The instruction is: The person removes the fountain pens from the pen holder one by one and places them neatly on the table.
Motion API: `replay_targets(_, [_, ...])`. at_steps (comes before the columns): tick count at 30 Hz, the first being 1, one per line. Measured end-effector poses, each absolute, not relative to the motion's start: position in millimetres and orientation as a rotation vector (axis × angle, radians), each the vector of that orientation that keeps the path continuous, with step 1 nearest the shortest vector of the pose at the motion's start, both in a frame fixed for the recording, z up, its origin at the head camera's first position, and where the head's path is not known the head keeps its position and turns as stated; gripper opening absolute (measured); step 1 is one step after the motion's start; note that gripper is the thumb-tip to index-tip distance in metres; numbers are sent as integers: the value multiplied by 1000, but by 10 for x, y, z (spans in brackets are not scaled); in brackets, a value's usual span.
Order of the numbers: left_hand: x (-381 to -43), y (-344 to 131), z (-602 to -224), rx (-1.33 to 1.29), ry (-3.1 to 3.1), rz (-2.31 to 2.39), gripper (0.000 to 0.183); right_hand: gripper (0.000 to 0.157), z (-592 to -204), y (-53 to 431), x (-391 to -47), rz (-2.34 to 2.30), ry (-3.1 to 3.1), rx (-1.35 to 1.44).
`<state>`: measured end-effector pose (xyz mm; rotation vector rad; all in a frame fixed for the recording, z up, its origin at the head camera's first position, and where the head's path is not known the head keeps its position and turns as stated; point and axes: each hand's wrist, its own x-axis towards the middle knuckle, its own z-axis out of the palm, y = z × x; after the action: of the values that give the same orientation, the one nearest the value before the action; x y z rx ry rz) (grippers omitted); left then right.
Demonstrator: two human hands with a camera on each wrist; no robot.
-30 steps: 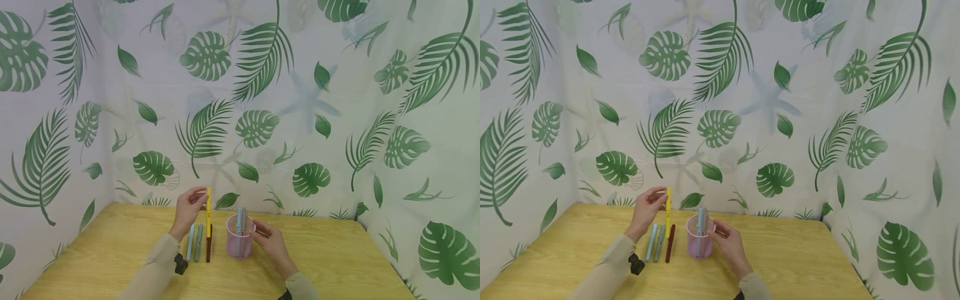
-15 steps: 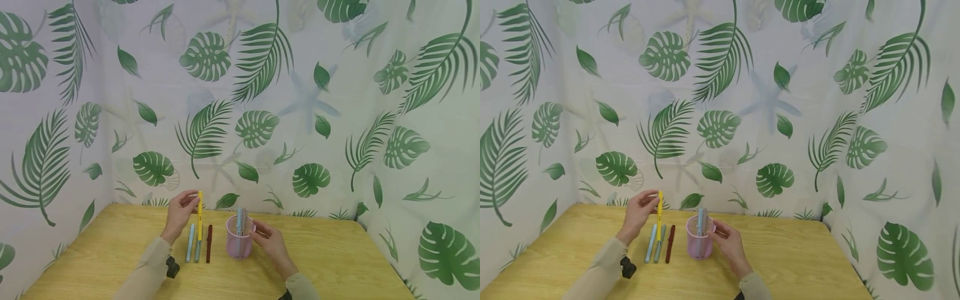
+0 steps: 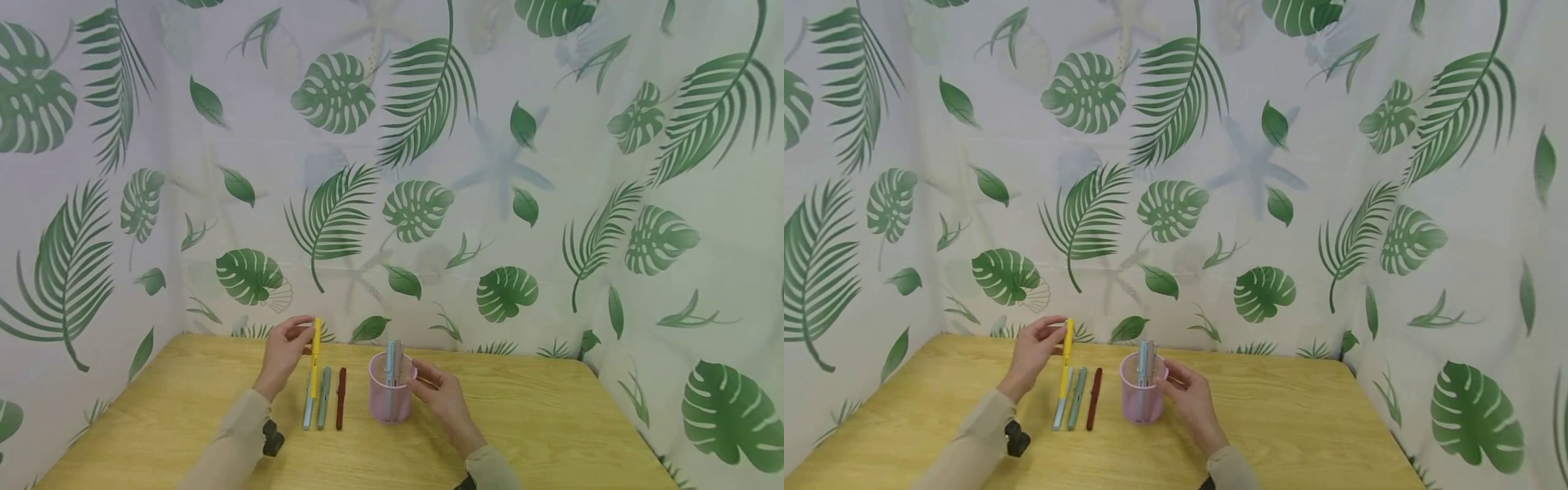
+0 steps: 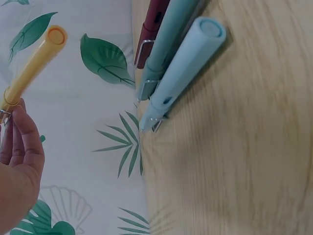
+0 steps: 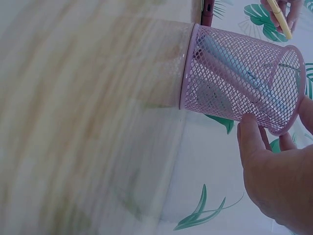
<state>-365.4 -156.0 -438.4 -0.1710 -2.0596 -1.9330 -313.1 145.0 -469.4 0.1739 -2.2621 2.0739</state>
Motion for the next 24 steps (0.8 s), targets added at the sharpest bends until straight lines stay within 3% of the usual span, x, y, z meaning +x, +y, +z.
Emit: replay_targets(24, [-3653, -1743, -4482, 11, -2150, -1952, 28, 47, -4655, 1441, -3117, 2104, -2260, 156])
